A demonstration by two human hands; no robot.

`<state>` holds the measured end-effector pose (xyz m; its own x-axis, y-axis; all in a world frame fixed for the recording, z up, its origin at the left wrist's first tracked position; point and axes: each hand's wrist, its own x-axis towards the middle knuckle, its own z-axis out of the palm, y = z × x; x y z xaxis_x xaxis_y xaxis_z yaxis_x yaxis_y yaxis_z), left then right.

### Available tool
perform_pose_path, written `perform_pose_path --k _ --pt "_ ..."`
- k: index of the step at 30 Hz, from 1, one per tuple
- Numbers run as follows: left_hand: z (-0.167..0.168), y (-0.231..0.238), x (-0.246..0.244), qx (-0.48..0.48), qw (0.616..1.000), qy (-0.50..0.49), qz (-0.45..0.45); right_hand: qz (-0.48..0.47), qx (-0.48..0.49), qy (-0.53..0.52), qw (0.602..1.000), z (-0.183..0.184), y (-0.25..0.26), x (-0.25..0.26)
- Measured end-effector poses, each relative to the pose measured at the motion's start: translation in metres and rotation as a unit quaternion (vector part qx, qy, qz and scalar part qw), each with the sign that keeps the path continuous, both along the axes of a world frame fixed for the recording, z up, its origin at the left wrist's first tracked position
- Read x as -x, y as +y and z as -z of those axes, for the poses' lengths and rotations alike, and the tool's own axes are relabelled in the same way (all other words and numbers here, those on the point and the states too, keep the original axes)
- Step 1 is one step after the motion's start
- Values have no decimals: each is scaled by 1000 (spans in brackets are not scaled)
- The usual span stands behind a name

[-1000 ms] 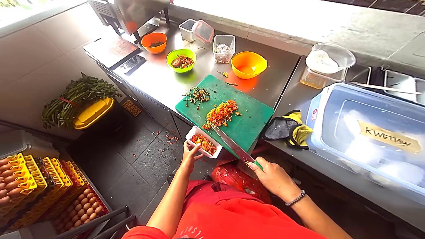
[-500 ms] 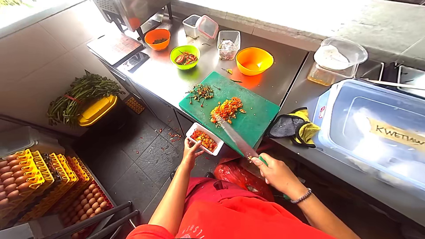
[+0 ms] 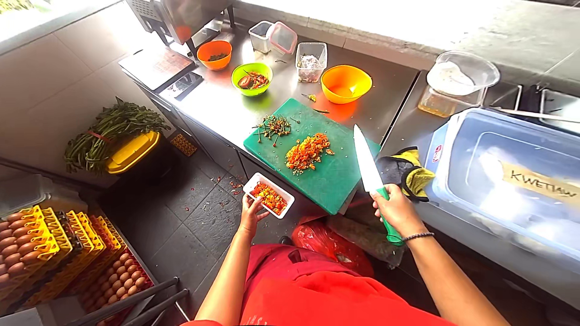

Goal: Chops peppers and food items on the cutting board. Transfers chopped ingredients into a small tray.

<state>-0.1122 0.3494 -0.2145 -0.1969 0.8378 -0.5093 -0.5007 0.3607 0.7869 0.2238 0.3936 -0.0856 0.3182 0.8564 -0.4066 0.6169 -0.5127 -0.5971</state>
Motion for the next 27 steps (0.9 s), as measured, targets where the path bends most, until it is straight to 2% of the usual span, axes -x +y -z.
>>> perform_pose_path --k 6,11,16,22,27 --pt "-4 4 -10 21 1000 -7 3 -38 36 -3 999 1 11 -25" --pt "-5 8 -15 24 999 -16 14 -65 48 33 996 -1 -6 -24" --pt "-1 2 -11 15 1000 -3 23 -8 -2 109 994 7 -3 -6" --pt "-14 -13 -5 -20 999 17 29 -9 -87 52 995 17 41 36" --pt "-46 -23 -1 -51 995 37 77 -12 -157 38 987 11 13 47"
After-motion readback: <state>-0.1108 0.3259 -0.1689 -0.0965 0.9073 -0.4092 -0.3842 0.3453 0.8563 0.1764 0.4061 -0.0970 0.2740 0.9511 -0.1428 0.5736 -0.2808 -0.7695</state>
